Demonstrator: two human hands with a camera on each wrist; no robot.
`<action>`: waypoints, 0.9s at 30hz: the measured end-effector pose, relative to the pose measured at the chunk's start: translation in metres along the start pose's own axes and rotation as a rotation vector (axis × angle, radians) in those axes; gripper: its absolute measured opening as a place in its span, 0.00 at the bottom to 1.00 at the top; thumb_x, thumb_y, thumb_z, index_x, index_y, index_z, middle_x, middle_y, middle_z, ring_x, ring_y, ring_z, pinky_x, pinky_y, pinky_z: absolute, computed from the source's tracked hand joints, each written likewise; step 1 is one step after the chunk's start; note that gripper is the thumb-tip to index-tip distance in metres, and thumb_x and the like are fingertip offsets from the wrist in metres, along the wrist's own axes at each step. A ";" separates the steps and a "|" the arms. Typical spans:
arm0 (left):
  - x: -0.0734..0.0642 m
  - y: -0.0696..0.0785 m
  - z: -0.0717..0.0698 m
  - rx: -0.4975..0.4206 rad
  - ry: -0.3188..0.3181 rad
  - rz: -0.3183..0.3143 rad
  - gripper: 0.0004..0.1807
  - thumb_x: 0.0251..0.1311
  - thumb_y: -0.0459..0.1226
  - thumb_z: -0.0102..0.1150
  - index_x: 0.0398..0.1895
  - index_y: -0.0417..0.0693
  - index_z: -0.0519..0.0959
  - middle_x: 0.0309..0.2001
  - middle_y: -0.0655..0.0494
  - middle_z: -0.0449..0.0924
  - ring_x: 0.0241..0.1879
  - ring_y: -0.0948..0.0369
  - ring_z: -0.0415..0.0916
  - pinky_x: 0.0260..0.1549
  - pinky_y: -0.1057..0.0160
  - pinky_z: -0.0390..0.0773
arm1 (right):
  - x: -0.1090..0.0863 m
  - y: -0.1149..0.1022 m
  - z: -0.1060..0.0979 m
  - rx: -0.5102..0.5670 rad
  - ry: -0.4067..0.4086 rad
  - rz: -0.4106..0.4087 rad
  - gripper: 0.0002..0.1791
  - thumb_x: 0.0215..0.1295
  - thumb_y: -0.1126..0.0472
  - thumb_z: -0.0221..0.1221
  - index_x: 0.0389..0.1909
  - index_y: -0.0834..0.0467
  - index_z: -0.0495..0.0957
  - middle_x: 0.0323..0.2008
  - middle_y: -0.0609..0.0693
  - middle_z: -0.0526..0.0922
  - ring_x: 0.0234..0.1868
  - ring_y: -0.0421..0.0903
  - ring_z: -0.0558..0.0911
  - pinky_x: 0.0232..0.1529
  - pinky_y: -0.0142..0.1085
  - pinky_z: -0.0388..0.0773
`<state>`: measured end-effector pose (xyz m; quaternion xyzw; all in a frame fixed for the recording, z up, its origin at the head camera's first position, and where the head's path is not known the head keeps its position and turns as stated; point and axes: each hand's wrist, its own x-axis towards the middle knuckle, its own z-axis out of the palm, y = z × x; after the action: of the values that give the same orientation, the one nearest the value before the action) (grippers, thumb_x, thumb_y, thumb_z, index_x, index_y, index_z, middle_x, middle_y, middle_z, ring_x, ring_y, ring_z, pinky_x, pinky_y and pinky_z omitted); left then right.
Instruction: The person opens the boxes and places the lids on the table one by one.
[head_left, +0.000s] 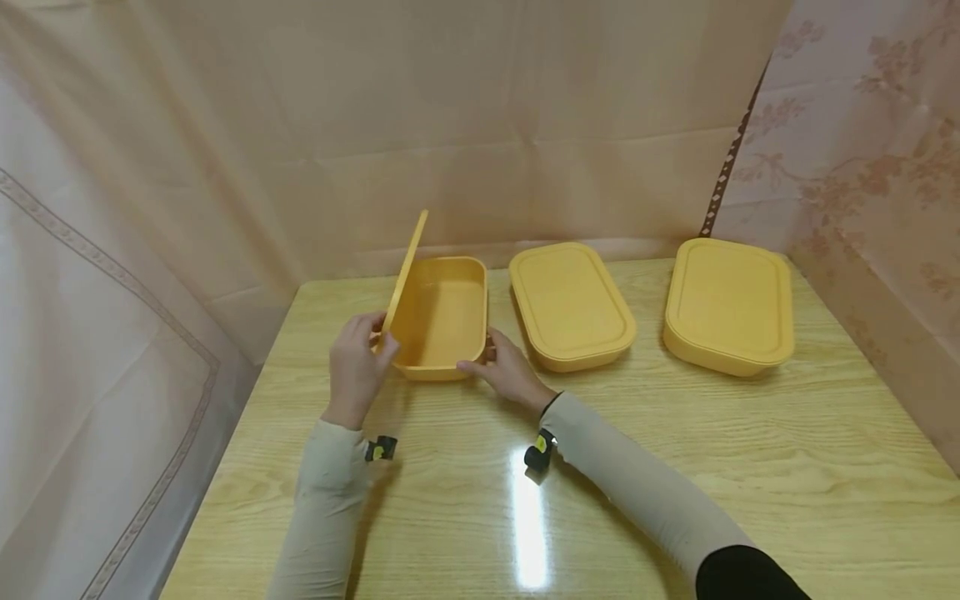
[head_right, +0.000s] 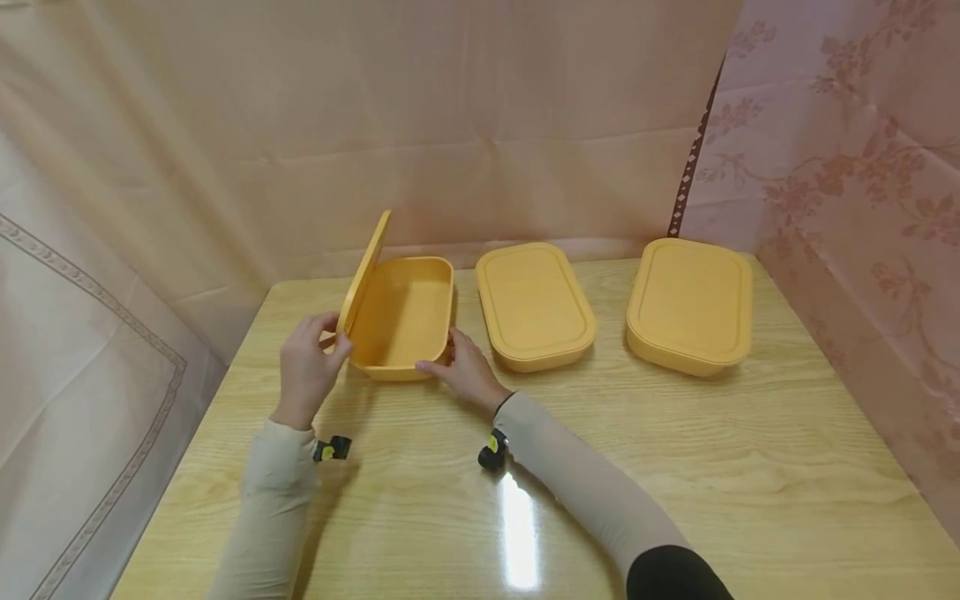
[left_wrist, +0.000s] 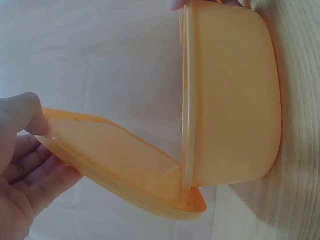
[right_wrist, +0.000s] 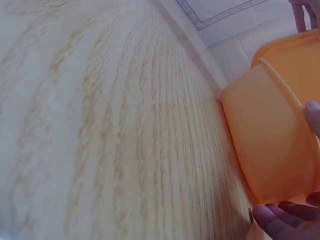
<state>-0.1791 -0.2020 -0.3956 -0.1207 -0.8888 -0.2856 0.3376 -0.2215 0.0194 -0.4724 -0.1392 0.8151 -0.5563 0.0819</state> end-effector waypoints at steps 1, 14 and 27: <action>0.000 0.000 -0.001 -0.008 -0.005 -0.017 0.12 0.54 0.24 0.59 0.43 0.30 0.80 0.37 0.37 0.81 0.38 0.46 0.81 0.36 0.53 0.86 | 0.000 0.000 0.000 -0.007 0.003 0.003 0.36 0.59 0.50 0.67 0.65 0.57 0.66 0.50 0.52 0.79 0.43 0.44 0.81 0.42 0.33 0.78; 0.001 -0.007 -0.007 -0.121 0.013 -0.119 0.12 0.53 0.24 0.58 0.42 0.28 0.79 0.36 0.37 0.80 0.37 0.46 0.80 0.35 0.52 0.85 | 0.000 0.000 0.000 -0.010 0.015 0.041 0.34 0.60 0.48 0.66 0.64 0.56 0.66 0.51 0.53 0.79 0.44 0.45 0.81 0.43 0.36 0.79; 0.004 -0.014 -0.010 -0.211 0.045 -0.226 0.13 0.53 0.24 0.59 0.43 0.27 0.79 0.37 0.35 0.80 0.40 0.45 0.80 0.34 0.89 0.72 | 0.002 -0.002 -0.002 0.036 0.027 0.067 0.36 0.58 0.51 0.69 0.65 0.56 0.67 0.52 0.54 0.79 0.45 0.45 0.81 0.43 0.33 0.78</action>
<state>-0.1823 -0.2195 -0.3925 -0.0481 -0.8540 -0.4161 0.3087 -0.2235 0.0193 -0.4696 -0.1026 0.8104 -0.5695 0.0919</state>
